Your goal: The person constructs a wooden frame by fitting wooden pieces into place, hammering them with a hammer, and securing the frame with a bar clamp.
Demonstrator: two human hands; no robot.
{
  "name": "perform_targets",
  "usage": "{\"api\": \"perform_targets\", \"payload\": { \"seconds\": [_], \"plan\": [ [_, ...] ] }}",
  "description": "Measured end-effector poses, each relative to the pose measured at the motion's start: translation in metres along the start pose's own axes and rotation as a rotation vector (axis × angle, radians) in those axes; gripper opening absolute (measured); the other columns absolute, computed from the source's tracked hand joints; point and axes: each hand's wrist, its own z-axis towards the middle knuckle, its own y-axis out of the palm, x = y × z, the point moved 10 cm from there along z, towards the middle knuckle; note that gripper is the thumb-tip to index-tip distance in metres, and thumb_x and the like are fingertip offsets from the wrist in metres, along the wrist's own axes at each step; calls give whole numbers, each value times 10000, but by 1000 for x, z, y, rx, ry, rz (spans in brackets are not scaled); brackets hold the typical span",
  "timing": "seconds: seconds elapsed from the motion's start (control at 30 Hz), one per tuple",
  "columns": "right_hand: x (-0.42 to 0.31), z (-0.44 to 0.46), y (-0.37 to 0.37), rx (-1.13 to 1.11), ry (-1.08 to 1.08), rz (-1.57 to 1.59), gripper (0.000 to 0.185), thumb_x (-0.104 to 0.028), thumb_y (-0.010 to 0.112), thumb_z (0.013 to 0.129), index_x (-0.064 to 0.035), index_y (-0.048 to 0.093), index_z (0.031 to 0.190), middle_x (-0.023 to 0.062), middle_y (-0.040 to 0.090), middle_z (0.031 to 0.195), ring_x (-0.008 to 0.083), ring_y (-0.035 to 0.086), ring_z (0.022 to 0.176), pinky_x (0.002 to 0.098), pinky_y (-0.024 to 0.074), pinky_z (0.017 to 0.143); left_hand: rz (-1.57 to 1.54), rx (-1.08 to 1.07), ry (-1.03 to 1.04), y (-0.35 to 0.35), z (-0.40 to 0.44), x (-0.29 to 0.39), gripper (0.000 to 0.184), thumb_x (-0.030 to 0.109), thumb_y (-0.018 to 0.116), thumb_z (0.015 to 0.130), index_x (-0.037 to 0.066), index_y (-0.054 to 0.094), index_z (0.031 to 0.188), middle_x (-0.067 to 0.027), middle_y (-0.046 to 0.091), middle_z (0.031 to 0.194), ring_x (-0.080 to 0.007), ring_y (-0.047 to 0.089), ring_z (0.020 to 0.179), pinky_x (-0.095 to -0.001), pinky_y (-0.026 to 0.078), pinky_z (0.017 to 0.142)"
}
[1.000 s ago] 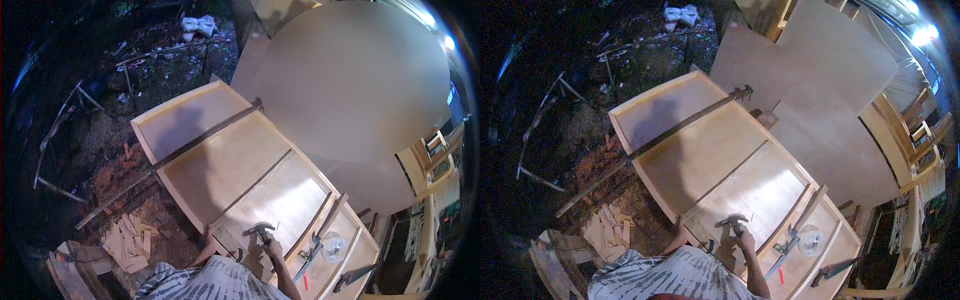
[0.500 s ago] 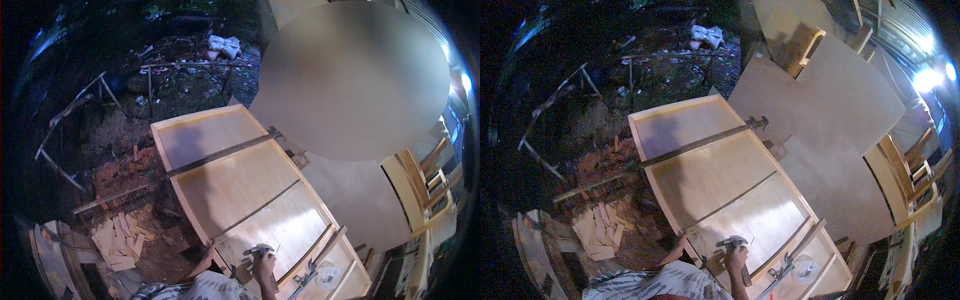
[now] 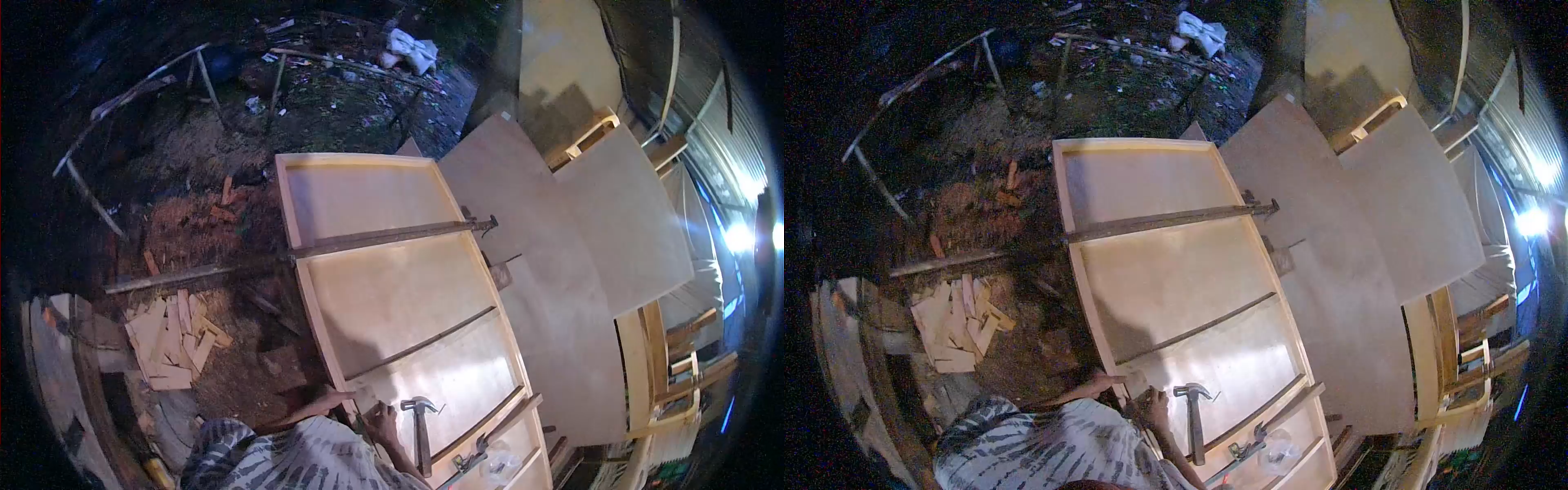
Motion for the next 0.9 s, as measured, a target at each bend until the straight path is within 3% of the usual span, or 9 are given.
{"api": "perform_targets", "payload": {
  "seconds": [0.13, 0.27, 0.47, 0.6, 0.67, 0.7, 0.73, 0.83, 0.9],
  "plan": [
    [8, -5, -4, 37, -27, -105, 862, -536, 771, 775, 10, 421, 1343, 263, 510, 1208, 453, 483, 1145, 532, 450, 926, 51, -15, -24, 0, 3, 9, 722, 438, 873, 734, -10, 617, 1240, -151, 556, 1349, -265, 490, 1253, -417, 386, 1070],
    [20, 1, -23, 191, 82, -187, 864, -583, 735, 790, 6, 393, 1320, 273, 516, 1191, 458, 512, 1103, 546, 465, 884, -11, -96, 94, 24, 5, 25, 646, 452, 779, 811, 20, 616, 1263, -136, 591, 1314, -271, 530, 1206, -425, 413, 1041],
    [2, -37, -41, 441, 228, -172, 648, -566, 670, 859, -21, 531, 1181, 232, 573, 1107, 439, 547, 1042, 573, 457, 833, -186, -276, 281, 61, -13, 17, 551, 472, 639, 927, 64, 615, 1296, -114, 644, 1260, -279, 591, 1134, -437, 454, 997],
    [-3, -38, -34, 486, 147, -110, 646, -620, 637, 856, -16, 582, 1079, 256, 592, 1036, 456, 560, 986, 557, 458, 841, -392, -364, 168, 63, -14, 14, 543, 440, 633, 936, 91, 590, 1350, -115, 585, 1357, -255, 528, 1240, -394, 433, 1035],
    [-10, -48, -24, 378, 197, -73, 712, -677, 613, 844, -12, 578, 1096, 268, 594, 1031, 457, 552, 1015, 559, 450, 864, -174, -246, 327, 39, -70, 23, 674, 527, 613, 911, 67, 536, 1398, -97, 527, 1415, -246, 481, 1287, -391, 381, 1078],
    [-18, -59, -15, 334, 206, -54, 730, -690, 604, 842, -9, 576, 1103, 270, 595, 1030, 457, 550, 1027, 558, 448, 875, -158, -223, 356, 31, -55, 11, 676, 539, 614, 905, 73, 549, 1390, -96, 552, 1379, -244, 508, 1250, -387, 403, 1053],
    [-23, -61, -4, 243, 234, -71, 774, -655, 603, 864, 10, 524, 1251, 285, 571, 1172, 479, 531, 1119, 585, 437, 932, -159, -222, 405, 27, -37, 2, 677, 551, 614, 899, 79, 561, 1382, -95, 576, 1342, -241, 535, 1213, -383, 424, 1028],
    [-40, -43, 23, 179, 234, -68, 730, -624, 615, 867, 12, 540, 1218, 289, 575, 1140, 482, 542, 1096, 579, 446, 922, -131, -210, 594, 15, 43, -34, 683, 587, 615, 881, 96, 599, 1357, -92, 650, 1233, -233, 617, 1103, -370, 489, 955],
    [-50, -33, 44, 233, 193, -85, 732, -614, 634, 855, 18, 555, 1215, 304, 581, 1089, 488, 555, 1047, 566, 458, 908, -210, -239, 498, -10, 16, -25, 682, 587, 613, 884, 99, 596, 1359, -89, 646, 1238, -232, 610, 1110, -372, 484, 959]
  ]
}}
